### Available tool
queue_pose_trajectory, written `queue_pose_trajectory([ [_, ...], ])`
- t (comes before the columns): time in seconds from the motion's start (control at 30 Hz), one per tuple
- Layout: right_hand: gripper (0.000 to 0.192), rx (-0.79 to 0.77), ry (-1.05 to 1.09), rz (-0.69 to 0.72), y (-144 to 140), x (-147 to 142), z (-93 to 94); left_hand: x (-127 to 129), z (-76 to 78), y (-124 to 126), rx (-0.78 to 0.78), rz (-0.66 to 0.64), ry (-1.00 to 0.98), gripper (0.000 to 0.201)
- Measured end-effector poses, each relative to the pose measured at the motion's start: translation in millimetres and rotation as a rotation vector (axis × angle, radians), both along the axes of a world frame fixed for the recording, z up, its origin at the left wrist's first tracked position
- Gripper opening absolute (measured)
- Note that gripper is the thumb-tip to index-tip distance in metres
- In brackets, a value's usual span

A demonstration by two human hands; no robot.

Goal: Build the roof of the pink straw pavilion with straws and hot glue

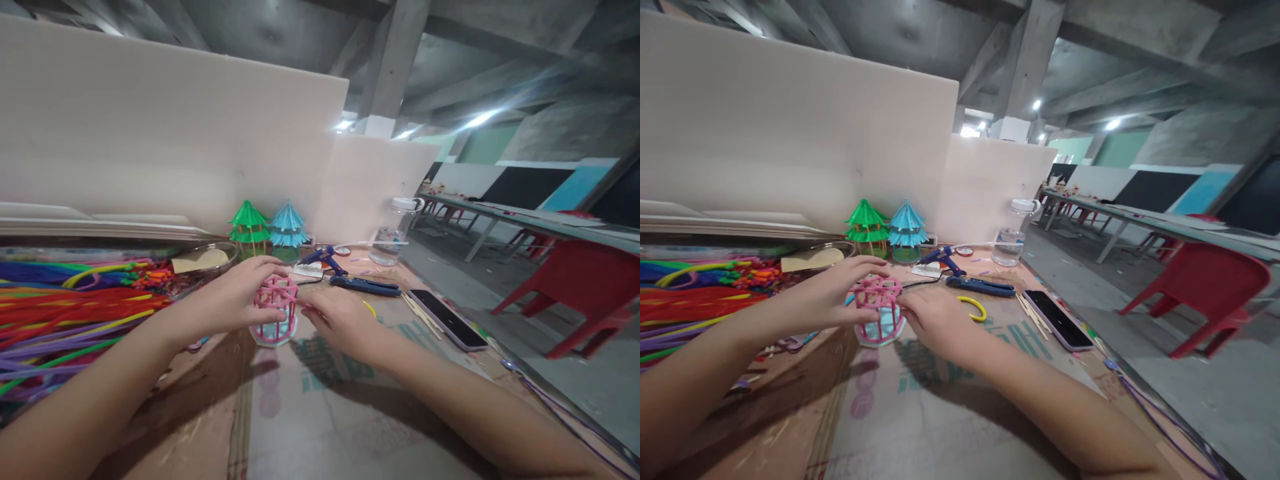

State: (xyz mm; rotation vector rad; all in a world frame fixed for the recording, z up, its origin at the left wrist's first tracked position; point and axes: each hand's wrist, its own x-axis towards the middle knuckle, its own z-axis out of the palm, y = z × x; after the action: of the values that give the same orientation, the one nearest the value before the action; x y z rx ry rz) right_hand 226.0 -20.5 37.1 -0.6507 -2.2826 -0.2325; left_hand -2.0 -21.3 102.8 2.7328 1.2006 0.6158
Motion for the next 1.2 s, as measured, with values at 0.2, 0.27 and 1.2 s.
queue_pose_trajectory([
  [0.2, 0.018, -0.065, 0.016, -0.027, -8, 1, 9.2, -1, -5.4, 4, 0.055, 0.003, 0.09, 0.061],
  [0.27, 0.021, -0.07, 0.007, -0.026, -8, 1, 10.4, -1, -7.8, 5, 0.055, 0.023, 0.091, 0.07],
  [1.2, 0.023, -0.049, -0.059, -0.013, -2, 0, -0.1, -4, -10.6, 8, -0.114, 0.022, -0.01, 0.065],
])
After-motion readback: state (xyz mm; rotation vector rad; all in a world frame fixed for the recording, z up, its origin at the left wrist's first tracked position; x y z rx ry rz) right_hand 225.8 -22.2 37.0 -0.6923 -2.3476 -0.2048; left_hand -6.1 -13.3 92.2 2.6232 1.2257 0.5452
